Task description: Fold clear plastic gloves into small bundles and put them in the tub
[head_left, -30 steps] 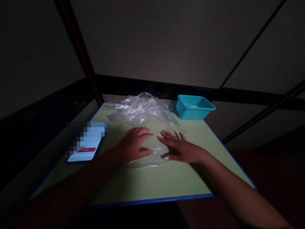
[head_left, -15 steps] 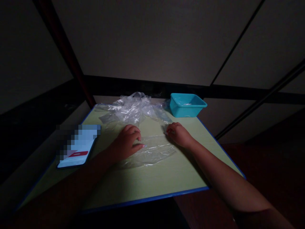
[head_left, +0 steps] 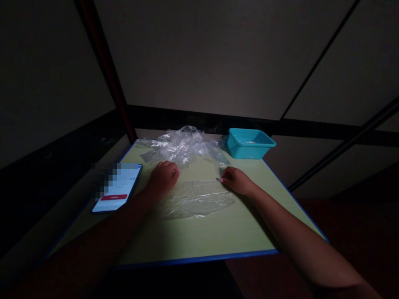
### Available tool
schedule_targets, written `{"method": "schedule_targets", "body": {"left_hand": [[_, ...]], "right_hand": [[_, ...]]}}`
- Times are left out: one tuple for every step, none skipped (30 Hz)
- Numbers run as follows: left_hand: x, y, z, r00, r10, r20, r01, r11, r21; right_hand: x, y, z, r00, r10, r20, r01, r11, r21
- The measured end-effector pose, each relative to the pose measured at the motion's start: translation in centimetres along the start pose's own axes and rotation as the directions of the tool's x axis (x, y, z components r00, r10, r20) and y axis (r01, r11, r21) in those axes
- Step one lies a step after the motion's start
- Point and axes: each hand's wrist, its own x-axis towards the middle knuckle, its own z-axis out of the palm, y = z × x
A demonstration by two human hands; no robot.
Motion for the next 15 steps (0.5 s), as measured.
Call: {"method": "schedule_targets", "body": {"left_hand": [[0.11, -0.19, 0.03, 1.000, -0.013, -0.011, 0.013, 1.000, 0.004], [0.22, -0.36, 0.04, 1.000, -0.024, -0.016, 0.024, 1.000, 0.008], [0.33, -0.52, 0.05, 0.999, -0.034, -0.012, 0.035, 0.999, 0.009], [0.42, -0.64, 0.03, 0.999, -0.045, 0.001, 0.045, 0.999, 0.006], [0.50, -0.73, 0.00, 0.998, -0.055, 0.019, 0.055, 0.998, -0.002], [0.56, -0.79, -0.05, 0.997, -0.064, 0.037, 0.065, 0.998, -0.011], [0.60, -0.81, -0.11, 0.996, -0.069, 0.052, 0.071, 0.997, -0.022], [0.62, -0.81, -0.17, 0.996, -0.071, 0.063, 0.073, 0.997, -0.033], [0.63, -0.78, -0.24, 0.995, -0.070, 0.067, 0.073, 0.996, -0.042], [0.64, -0.74, -0.30, 0.995, -0.068, 0.068, 0.071, 0.996, -0.048], [0.64, -0.70, -0.34, 0.995, -0.066, 0.069, 0.070, 0.996, -0.054], [0.65, -0.64, -0.37, 0.996, -0.065, 0.069, 0.069, 0.996, -0.059], [0.65, -0.59, -0.37, 0.996, -0.064, 0.068, 0.068, 0.996, -0.063], [0.65, -0.54, -0.33, 0.996, -0.062, 0.068, 0.067, 0.996, -0.066], [0.65, -0.50, -0.27, 0.996, -0.058, 0.070, 0.063, 0.996, -0.070]], "right_hand": [[0.02, 0.01, -0.05, 0.999, 0.036, -0.001, -0.036, 0.999, -0.002], [0.05, 0.02, -0.09, 0.998, 0.060, -0.001, -0.060, 0.998, -0.003], [0.07, 0.02, -0.13, 0.998, 0.068, 0.005, -0.068, 0.998, -0.005], [0.09, 0.02, -0.16, 0.998, 0.067, 0.016, -0.067, 0.998, -0.007], [0.10, 0.01, -0.18, 0.998, 0.061, 0.029, -0.061, 0.998, -0.007], [0.10, -0.01, -0.21, 0.998, 0.055, 0.040, -0.055, 0.998, -0.010], [0.09, -0.03, -0.23, 0.998, 0.050, 0.047, -0.049, 0.999, -0.016], [0.09, -0.04, -0.26, 0.998, 0.046, 0.052, -0.045, 0.999, -0.024], [0.08, -0.04, -0.29, 0.998, 0.045, 0.054, -0.043, 0.999, -0.032], [0.08, -0.03, -0.32, 0.997, 0.045, 0.055, -0.043, 0.998, -0.039], [0.08, 0.00, -0.34, 0.998, 0.045, 0.054, -0.042, 0.998, -0.042], [0.10, 0.04, -0.36, 0.998, 0.043, 0.052, -0.041, 0.998, -0.040], [0.12, 0.09, -0.36, 0.998, 0.041, 0.049, -0.039, 0.999, -0.034], [0.14, 0.14, -0.36, 0.998, 0.040, 0.044, -0.038, 0.999, -0.030], [0.16, 0.18, -0.34, 0.998, 0.038, 0.039, -0.037, 0.999, -0.026]]}}
